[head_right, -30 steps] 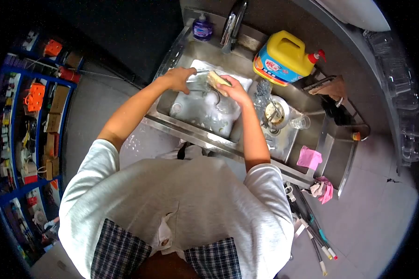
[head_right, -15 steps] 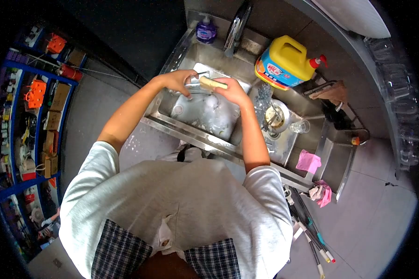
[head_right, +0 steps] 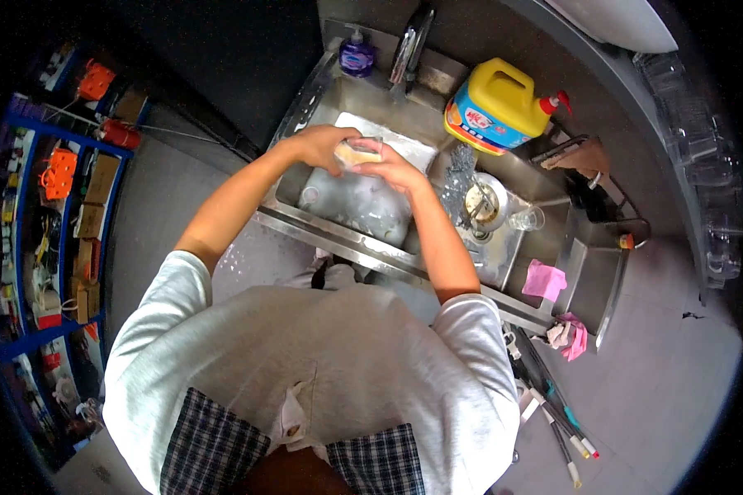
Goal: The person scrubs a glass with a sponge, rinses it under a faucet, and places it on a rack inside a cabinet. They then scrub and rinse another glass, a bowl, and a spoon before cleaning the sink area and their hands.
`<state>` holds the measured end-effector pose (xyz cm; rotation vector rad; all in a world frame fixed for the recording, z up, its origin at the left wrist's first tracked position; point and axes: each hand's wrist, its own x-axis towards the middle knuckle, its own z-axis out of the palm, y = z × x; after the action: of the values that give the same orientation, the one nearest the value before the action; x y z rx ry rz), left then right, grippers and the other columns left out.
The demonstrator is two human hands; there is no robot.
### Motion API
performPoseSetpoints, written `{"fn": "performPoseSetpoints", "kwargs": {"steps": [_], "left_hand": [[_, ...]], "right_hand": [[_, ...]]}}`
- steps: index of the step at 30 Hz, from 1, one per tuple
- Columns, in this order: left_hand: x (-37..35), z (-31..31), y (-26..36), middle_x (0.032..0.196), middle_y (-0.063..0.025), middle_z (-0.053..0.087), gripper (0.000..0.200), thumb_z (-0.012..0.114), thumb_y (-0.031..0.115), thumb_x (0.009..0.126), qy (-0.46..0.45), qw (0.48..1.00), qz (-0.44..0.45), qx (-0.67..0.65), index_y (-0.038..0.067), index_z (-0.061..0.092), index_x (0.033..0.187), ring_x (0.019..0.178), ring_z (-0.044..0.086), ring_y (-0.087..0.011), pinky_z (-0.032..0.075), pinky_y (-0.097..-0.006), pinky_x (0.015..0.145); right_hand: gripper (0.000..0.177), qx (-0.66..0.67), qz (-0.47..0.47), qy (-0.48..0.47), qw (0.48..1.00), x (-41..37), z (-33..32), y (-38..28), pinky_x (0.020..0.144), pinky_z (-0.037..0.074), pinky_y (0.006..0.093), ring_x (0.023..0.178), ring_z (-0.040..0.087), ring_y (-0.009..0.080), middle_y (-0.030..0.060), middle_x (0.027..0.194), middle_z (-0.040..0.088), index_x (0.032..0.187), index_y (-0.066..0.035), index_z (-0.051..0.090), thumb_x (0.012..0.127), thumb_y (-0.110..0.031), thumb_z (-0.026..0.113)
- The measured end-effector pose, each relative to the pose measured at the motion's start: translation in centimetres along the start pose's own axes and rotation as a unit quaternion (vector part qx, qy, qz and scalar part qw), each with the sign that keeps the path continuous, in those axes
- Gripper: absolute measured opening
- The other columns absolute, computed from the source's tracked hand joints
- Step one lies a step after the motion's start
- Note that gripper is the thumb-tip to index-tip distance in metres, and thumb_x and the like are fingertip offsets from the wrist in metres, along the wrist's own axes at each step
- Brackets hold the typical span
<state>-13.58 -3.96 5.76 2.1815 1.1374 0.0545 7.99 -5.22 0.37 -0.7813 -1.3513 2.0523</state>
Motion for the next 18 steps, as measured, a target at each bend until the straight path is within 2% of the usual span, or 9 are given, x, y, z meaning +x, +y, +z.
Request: {"fn": "performPoseSetpoints", "kwargs": {"steps": [5,8,9,12,13,14,16,17,18], "left_hand": [[1.1,3.8,1.2,0.113,-0.0125,0.058,0.075,0.078,0.019,0.058,0.18,0.971,-0.024,0.154,0.017,0.045,0.124,0.102,0.057,-0.0347,0.046,-0.0423,0.083],[0.6,3.1,1.5,0.112,-0.0143,0.058,0.078,0.078,0.018,0.06,0.1,0.993,-0.03,0.047,0.017,0.041,0.128,0.102,0.057,-0.0346,0.047,-0.0403,0.085],[1.2,3.3,-0.6,0.112,-0.0146,0.058,0.079,0.078,0.018,0.061,0.048,0.997,0.048,-0.037,0.017,0.038,0.13,0.099,0.059,-0.0339,0.047,-0.0394,0.086],[0.1,-0.7,0.0,0.111,-0.016,0.058,0.079,0.079,0.018,0.061,-0.173,0.93,-0.087,-0.312,0.016,0.039,0.129,0.097,0.06,-0.0335,0.048,-0.0373,0.084],[1.5,0.5,-2.4,0.112,-0.0183,0.058,0.08,0.08,0.019,0.06,-0.22,0.923,-0.112,-0.294,0.016,0.039,0.129,0.097,0.06,-0.0361,0.05,-0.0387,0.082],[1.8,1.1,-2.2,0.111,-0.0188,0.058,0.08,0.08,0.018,0.06,-0.178,0.962,-0.082,-0.189,0.016,0.039,0.129,0.096,0.06,-0.0369,0.05,-0.0399,0.081],[2.3,2.0,-1.5,0.109,-0.0199,0.057,0.079,0.079,0.017,0.061,-0.084,0.996,-0.016,0.034,0.016,0.04,0.129,0.093,0.06,-0.0386,0.05,-0.0423,0.078],[2.0,3.1,-0.2,0.106,-0.0186,0.058,0.078,0.077,0.015,0.06,0.047,0.984,0.016,0.171,0.015,0.04,0.129,0.092,0.06,-0.0372,0.048,-0.0457,0.078],[1.4,4.3,0.2,0.105,-0.0183,0.058,0.079,0.077,0.015,0.06,0.083,0.976,0.028,0.198,0.015,0.04,0.129,0.092,0.06,-0.0363,0.048,-0.0454,0.077]], "right_hand": [[0.039,0.056,0.058,0.098,0.992,0.7,-0.8,0.2,0.087,0.048,0.0295,0.097,0.061,0.0185,0.0087,0.104,0.064,0.111,0.001,0.058,0.074,0.001,0.071],[0.03,0.057,0.044,0.146,0.987,1.0,-0.9,-0.4,0.08,0.05,0.0287,0.087,0.064,0.0179,0.0078,0.097,0.066,0.102,0.0,0.063,0.073,-0.002,0.073],[0.031,0.054,0.036,0.152,0.986,0.8,-0.7,-0.1,0.079,0.05,0.0286,0.087,0.064,0.0179,0.0079,0.096,0.066,0.102,0.0,0.063,0.073,-0.004,0.073],[0.027,0.012,-0.011,0.143,0.99,0.4,0.2,0.4,0.077,0.05,0.0283,0.086,0.064,0.0173,0.0086,0.094,0.067,0.098,0.002,0.064,0.074,-0.008,0.073],[0.025,0.003,-0.017,0.145,0.989,0.5,0.2,0.6,0.076,0.051,0.0293,0.086,0.064,0.0178,0.009,0.093,0.067,0.097,0.002,0.064,0.075,-0.009,0.073],[0.023,-0.011,-0.024,0.148,0.989,0.5,-0.1,0.6,0.074,0.052,0.0303,0.086,0.064,0.0183,0.0093,0.093,0.067,0.096,0.001,0.065,0.077,-0.009,0.072],[0.025,0.137,0.113,0.206,0.962,0.8,-1.1,0.6,0.07,0.053,0.0319,0.085,0.065,0.0197,0.0103,0.095,0.066,0.101,-0.001,0.063,0.081,-0.015,0.069],[0.031,0.226,0.146,0.181,0.946,1.3,-1.7,1.5,0.067,0.053,0.0332,0.084,0.065,0.0211,0.0116,0.098,0.066,0.108,-0.002,0.06,0.084,-0.022,0.065],[0.032,0.244,0.148,0.17,0.943,0.8,-2.4,2.5,0.067,0.053,0.0324,0.084,0.065,0.0211,0.0109,0.099,0.066,0.109,-0.002,0.059,0.085,-0.022,0.064]]}}
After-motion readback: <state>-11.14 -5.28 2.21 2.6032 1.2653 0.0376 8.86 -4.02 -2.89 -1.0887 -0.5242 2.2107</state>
